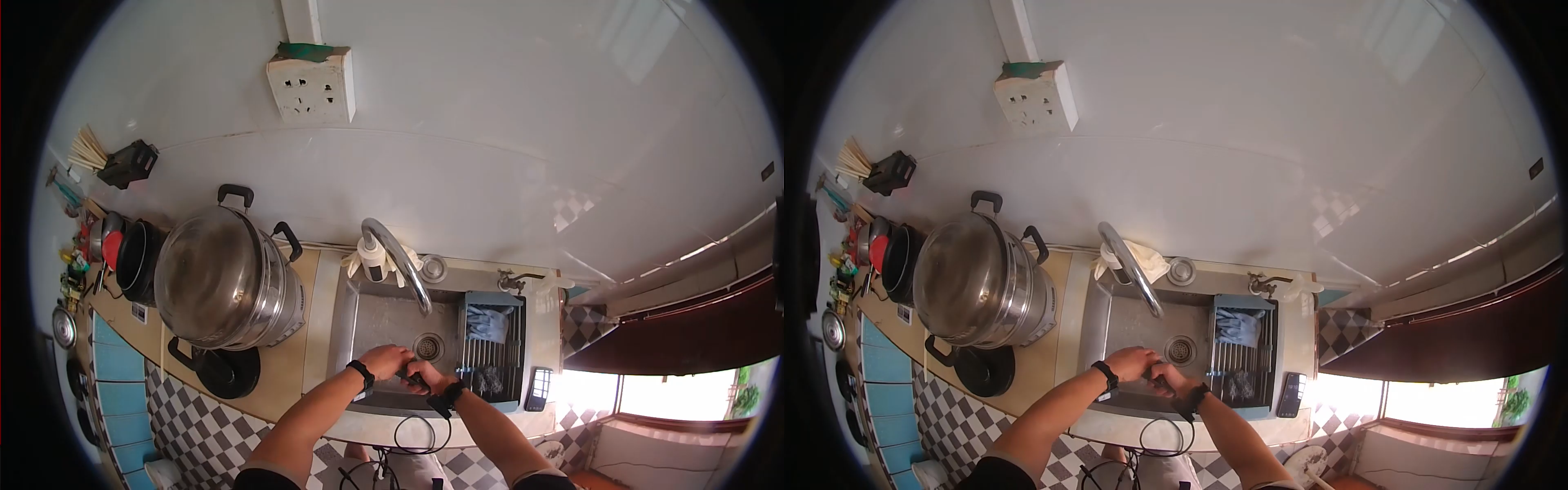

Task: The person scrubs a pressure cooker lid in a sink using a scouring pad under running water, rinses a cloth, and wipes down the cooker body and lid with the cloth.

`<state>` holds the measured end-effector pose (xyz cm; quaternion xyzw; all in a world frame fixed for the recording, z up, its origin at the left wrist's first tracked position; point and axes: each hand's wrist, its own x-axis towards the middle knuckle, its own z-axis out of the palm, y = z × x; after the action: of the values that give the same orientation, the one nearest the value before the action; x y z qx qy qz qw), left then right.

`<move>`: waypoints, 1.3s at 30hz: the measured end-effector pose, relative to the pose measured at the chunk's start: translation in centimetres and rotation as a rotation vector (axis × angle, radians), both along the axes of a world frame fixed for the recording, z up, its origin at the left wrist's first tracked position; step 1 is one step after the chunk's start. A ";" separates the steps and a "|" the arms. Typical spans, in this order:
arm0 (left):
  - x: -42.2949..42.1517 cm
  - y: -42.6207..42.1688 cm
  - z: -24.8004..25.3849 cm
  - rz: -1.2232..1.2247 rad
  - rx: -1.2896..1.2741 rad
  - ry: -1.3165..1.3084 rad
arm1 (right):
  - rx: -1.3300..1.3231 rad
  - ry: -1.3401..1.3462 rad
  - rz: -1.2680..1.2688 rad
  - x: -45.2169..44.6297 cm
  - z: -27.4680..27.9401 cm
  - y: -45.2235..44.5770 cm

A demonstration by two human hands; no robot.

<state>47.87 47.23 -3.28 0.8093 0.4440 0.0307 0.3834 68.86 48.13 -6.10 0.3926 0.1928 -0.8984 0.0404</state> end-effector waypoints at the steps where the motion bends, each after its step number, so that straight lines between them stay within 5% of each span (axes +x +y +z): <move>1: 0.0 0.3 0.8 -0.017 -0.098 0.098 | 0.057 -0.078 0.064 -0.1 -0.1 0.2; 3: 0.0 -0.4 -0.6 0.057 -0.054 0.029 | 0.254 -0.111 0.134 -1.4 1.2 0.1; 5: 0.0 -0.4 -0.9 0.045 -0.047 0.141 | 1.057 -0.295 0.292 -2.2 3.0 -0.3; 11: 0.3 -1.2 -0.5 0.129 -0.240 0.141 | 1.370 -0.516 0.813 -3.2 5.3 -0.7; 14: 0.0 -0.8 0.7 0.138 -0.315 0.161 | 1.455 -0.542 0.767 -3.4 5.8 -1.0; 18: 0.2 -2.7 -8.7 0.389 -0.148 -0.026 | 1.485 -0.639 0.593 -2.7 2.0 -1.0; 19: 1.0 -3.4 -14.2 0.679 -0.106 0.041 | 1.466 -0.682 0.461 -2.3 0.4 -0.7; 21: 1.1 -1.8 -14.1 0.984 -0.049 0.098 | 1.464 -0.714 0.335 -2.9 1.3 0.7; 23: 1.8 0.2 -10.9 1.289 -0.909 -0.713 | 0.837 -0.721 -0.097 -4.4 4.4 1.9; 25: 4.0 1.8 -9.2 1.301 -1.010 -0.912 | 0.759 -0.600 -0.259 -4.0 2.4 2.6; 27: 5.3 3.2 -7.9 1.280 -0.644 -0.678 | 0.729 -0.380 -0.466 -2.4 -4.4 2.7; 28: 6.7 3.5 -9.6 1.436 -0.429 -0.813 | 0.666 -0.342 -0.497 -3.0 -0.7 2.4; 30: 6.6 4.0 -10.8 1.390 -0.381 -0.957 | 0.856 -0.362 -0.438 -2.1 -3.9 3.5; 31: 6.8 4.5 -12.1 1.411 -0.350 -0.814 | 1.158 -0.207 -0.344 0.3 -9.3 4.6; 32: 6.6 4.8 -12.3 1.382 -0.415 -0.826 | 1.203 -0.391 -0.156 2.8 -14.9 7.0; 34: 7.3 5.4 -13.9 1.498 -0.402 -0.863 | 0.781 -0.425 -0.416 2.2 -10.3 7.8; 35: 8.0 5.6 -15.3 1.587 -0.282 -0.792 | 0.737 -0.415 -0.356 1.8 -8.0 7.6; 39: 4.4 6.2 -10.6 1.290 -0.481 -0.788 | 0.683 -0.363 -0.182 1.1 -3.8 9.2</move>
<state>52.23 53.47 -13.88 0.2168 0.6514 0.4344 0.5831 69.92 57.31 -9.95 0.5515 0.4347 -0.6984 -0.1387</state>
